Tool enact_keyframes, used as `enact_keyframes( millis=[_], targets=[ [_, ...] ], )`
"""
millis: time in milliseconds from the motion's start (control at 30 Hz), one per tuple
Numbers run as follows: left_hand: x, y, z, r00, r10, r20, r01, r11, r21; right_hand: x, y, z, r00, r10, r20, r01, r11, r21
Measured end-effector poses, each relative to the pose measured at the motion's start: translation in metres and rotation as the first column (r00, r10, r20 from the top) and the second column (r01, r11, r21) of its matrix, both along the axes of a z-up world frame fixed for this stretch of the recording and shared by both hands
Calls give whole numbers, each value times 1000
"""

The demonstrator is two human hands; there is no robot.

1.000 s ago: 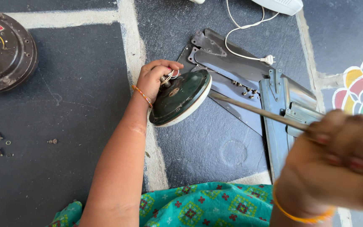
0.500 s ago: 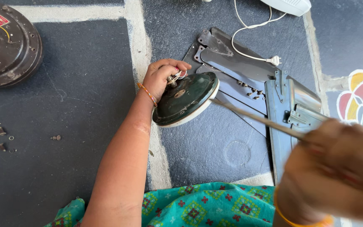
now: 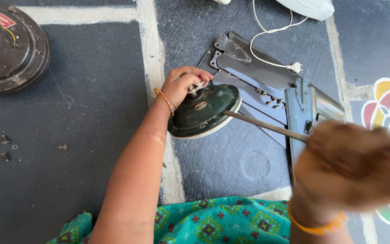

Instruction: The person uses a screwdriver to remove screws from a fan blade and the motor housing. They detach the blade and then proceed to unscrew the motor cover, separating the components on the floor.

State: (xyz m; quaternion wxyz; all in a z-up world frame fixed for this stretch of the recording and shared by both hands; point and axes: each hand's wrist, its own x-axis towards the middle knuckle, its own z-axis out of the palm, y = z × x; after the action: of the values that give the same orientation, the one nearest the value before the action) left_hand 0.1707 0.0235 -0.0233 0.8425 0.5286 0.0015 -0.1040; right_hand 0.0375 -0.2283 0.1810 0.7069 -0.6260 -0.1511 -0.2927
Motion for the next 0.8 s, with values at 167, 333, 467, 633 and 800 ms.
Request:
enact_keyframes(
  millis=[167,333,467,633,800],
  targets=[
    [1,-5,-2,998,-19,51,19,1000,19,-7,18,3,999,-10,-35,8,998,-57],
    [1,-5,3,999,-35,23,34,999,34,-7,7,10,999,-15,-28,17,999,43],
    [-1,-5,6,1000,-31,7,30,998,46,-8,2,6,997,-18,-74,22,998,59],
    [0,-4,8,1000,-28,0,28,999,38,-6,2,8,996,-10,-85,14,999,51],
    [0,-4,8,1000,-28,-12,29,999,30,-8,3,7,996,-20,-83,24,998,56]
  ],
)
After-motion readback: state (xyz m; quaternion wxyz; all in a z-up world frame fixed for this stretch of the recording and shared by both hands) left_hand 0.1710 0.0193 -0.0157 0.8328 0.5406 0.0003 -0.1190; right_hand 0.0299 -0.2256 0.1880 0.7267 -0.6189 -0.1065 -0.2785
